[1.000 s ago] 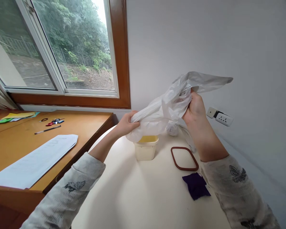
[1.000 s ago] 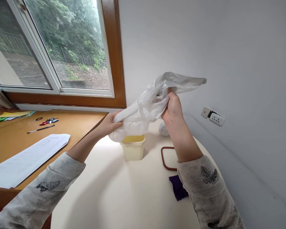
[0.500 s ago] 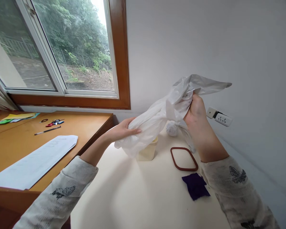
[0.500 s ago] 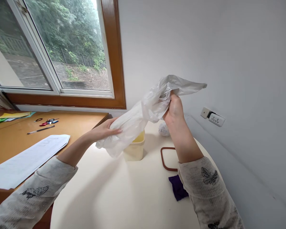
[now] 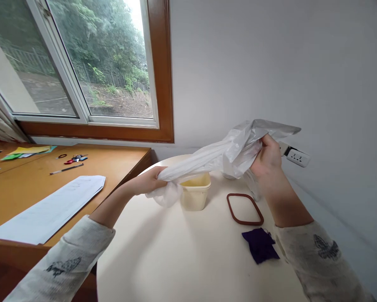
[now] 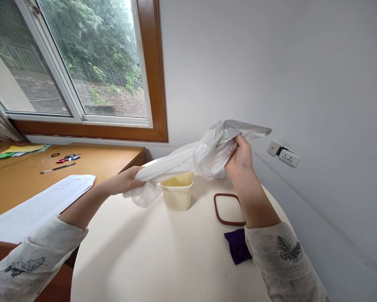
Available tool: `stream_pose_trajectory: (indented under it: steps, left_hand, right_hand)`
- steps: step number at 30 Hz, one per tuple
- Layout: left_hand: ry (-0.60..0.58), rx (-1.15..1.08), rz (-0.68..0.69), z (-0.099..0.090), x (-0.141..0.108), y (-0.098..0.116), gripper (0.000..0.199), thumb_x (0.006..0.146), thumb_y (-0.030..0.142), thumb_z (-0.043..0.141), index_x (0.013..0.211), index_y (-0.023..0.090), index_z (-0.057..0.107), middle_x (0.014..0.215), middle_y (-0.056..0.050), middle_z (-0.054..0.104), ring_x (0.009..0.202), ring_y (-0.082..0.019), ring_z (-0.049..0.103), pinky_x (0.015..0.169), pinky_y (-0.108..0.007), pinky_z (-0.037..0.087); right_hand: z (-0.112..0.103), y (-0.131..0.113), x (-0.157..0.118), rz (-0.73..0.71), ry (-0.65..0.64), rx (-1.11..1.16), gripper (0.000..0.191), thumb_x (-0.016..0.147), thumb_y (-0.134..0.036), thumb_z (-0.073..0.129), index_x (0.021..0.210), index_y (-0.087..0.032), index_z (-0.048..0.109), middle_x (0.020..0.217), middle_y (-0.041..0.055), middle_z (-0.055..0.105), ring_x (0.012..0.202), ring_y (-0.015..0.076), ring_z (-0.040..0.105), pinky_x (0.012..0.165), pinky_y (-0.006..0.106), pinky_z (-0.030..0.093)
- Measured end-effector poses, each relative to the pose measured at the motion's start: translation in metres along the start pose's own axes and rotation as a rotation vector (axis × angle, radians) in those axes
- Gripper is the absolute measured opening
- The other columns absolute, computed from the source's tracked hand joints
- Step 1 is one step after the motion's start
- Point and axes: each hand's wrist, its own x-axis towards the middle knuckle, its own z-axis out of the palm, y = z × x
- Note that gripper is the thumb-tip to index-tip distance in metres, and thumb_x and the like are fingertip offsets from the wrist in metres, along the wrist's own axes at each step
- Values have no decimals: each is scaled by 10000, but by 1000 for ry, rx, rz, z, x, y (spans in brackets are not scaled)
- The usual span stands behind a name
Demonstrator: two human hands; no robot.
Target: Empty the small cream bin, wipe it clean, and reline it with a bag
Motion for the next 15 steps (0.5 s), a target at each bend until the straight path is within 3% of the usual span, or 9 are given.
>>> stream_pose_trajectory:
  steps: [6,10,12,15]
  left_hand:
    - [74,18,-25,1,-6,-7,185,711,225,468,884,181,516,782,12,518,658,-120,482,553,-207,380]
    - [141,37,-30,-4,-10,-18,261,726,299,495,966,201,533,857,4,552,758,-145,518,622,-218,412]
    - [165,35,-61,-8,-11,-30,288,712,336,521,960,194,557,855,-7,571,769,-163,531,628,-232,422]
    - [197,-6,-158,-16,-14,-53,252,676,324,550,865,164,597,751,-14,565,695,-169,527,573,-239,413]
  right_hand:
    - [-13,-5,-8,30,22,7,109,706,-159,510,620,-211,552,657,-26,603,713,138,595,661,274,507]
    - [-31,-12,-19,4,2,-79,66,678,-173,540,659,-190,600,651,-30,603,685,123,594,636,249,501]
    - [-45,-15,-28,12,-168,-169,53,690,-218,567,672,-199,614,618,-42,591,644,109,587,613,226,493]
    - [-64,-20,-47,141,-560,-298,148,668,-337,638,600,-212,599,516,-59,535,501,92,534,509,208,460]
